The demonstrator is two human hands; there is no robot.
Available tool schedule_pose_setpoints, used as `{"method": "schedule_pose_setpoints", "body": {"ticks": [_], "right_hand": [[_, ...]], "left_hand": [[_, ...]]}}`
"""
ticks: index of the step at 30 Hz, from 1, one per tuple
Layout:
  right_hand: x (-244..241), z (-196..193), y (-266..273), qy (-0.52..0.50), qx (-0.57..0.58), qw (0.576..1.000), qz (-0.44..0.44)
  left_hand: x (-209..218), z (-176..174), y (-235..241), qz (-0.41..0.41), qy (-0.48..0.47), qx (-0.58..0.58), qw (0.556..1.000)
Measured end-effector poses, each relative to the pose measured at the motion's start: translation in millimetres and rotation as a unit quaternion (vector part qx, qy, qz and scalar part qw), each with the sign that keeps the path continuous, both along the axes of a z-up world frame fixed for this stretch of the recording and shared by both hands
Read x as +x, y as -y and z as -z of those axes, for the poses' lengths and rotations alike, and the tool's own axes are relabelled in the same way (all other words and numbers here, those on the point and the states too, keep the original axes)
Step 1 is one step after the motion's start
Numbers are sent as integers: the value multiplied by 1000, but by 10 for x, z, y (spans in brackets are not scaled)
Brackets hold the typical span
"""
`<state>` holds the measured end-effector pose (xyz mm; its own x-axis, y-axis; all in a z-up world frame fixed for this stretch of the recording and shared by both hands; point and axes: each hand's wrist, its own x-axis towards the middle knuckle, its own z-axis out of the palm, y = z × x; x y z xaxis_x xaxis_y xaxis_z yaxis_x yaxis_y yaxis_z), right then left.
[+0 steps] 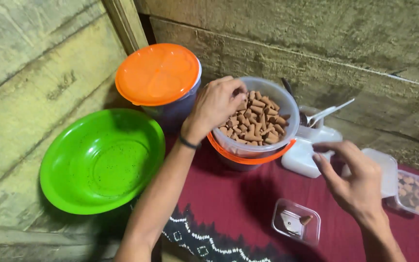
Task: The person sits and repeatedly picks small, brown, cone-shaped clay pieces from a large orange bucket. They place these pieces into a small, clear plastic container held in their lap, arranging them carefully.
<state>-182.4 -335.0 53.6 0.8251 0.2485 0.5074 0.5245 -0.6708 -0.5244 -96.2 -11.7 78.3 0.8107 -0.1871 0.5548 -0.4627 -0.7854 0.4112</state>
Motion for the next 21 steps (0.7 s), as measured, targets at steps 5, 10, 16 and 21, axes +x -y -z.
{"method": "schedule_pose_setpoints", "body": {"ticks": [5,10,16,21], "right_hand": [[539,-368,-517,27,-44,996,-70],[1195,-203,-865,51,-99,989,-99],[1832,152,-908,2,-149,985,-81],[1788,60,-811,28,-119,988,-89]], "left_hand": [[466,135,-240,-19,-71,132,989],[874,580,-312,-13,-62,213,975],[856,366,-306,26,-56,195,979],[682,277,-366,68,-50,76,993]]}}
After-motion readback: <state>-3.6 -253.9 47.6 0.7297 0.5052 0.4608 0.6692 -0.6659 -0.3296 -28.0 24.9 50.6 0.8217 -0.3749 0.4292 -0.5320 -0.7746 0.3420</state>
